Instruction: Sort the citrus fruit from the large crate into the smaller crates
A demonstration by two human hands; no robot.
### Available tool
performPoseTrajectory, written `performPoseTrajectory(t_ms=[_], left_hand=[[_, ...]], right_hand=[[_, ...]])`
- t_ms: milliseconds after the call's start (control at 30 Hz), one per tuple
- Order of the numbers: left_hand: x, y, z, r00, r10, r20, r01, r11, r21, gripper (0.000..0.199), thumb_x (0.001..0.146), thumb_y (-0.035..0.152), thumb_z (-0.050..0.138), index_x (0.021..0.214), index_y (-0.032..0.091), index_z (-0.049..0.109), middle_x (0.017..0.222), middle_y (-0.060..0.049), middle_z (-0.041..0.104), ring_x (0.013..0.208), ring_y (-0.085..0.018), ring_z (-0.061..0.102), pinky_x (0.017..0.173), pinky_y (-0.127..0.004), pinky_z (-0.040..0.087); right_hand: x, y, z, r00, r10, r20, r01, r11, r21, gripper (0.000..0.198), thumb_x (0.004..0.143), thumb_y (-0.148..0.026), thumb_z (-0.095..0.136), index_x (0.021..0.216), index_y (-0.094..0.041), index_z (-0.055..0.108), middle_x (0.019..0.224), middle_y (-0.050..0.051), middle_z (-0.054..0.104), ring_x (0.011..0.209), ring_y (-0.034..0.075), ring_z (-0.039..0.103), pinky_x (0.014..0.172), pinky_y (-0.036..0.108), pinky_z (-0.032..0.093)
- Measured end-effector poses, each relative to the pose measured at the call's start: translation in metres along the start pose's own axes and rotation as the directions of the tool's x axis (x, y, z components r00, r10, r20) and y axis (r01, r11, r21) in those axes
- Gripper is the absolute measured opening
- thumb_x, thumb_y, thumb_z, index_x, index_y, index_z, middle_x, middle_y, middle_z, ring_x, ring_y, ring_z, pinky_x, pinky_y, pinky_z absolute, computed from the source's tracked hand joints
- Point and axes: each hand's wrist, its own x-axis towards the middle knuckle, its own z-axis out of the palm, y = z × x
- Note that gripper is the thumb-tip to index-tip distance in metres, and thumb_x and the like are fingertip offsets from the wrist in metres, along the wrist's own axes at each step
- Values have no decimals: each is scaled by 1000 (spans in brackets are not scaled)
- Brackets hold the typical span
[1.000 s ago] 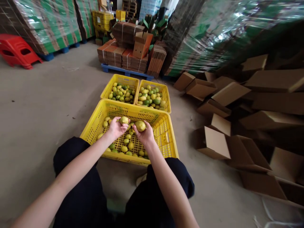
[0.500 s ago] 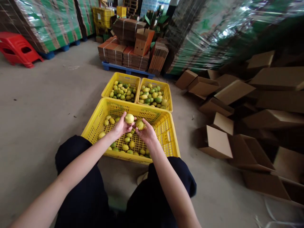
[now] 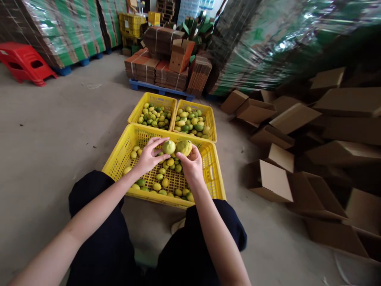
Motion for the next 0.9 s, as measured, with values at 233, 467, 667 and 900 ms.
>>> performPoseTrajectory(t_ms=[233, 467, 667, 900], left_hand=[[4, -13, -4, 986, -166, -26, 158, 969, -192, 51, 85, 43, 67, 131, 22, 59, 136, -11, 61, 129, -29, 54, 110, -47, 42], [0, -22, 6, 946, -322, -21, 296, 890, -347, 60, 68, 28, 85, 123, 17, 66, 123, -9, 69, 123, -26, 58, 111, -40, 40], [6, -25, 6, 808, -589, -16, 472, 663, -581, 33, 83, 29, 73, 112, 14, 70, 101, -10, 73, 91, -17, 68, 82, -27, 55], [15, -12, 0, 694, -717, 68, 510, 423, -749, 42, 102, 32, 28, 97, 11, 65, 67, -8, 64, 47, -10, 54, 44, -18, 45]], right_hand=[[1, -3, 0, 996, 90, 21, -91, 995, 37, 43, 58, -31, 86, 98, -25, 71, 96, -2, 75, 94, 20, 67, 92, 35, 50], [3, 7, -1, 965, 258, 40, -261, 952, 161, 28, 66, -37, 77, 88, -19, 75, 89, 1, 76, 99, 25, 68, 91, 35, 51], [12, 17, -5, 936, 330, 120, -351, 881, 318, 29, 67, -31, 73, 94, -20, 71, 93, 2, 75, 97, 24, 69, 85, 37, 57], [3, 19, 5, 835, 531, 146, -548, 777, 311, 25, 80, -42, 63, 86, -17, 66, 70, 6, 70, 62, 20, 67, 44, 27, 53]])
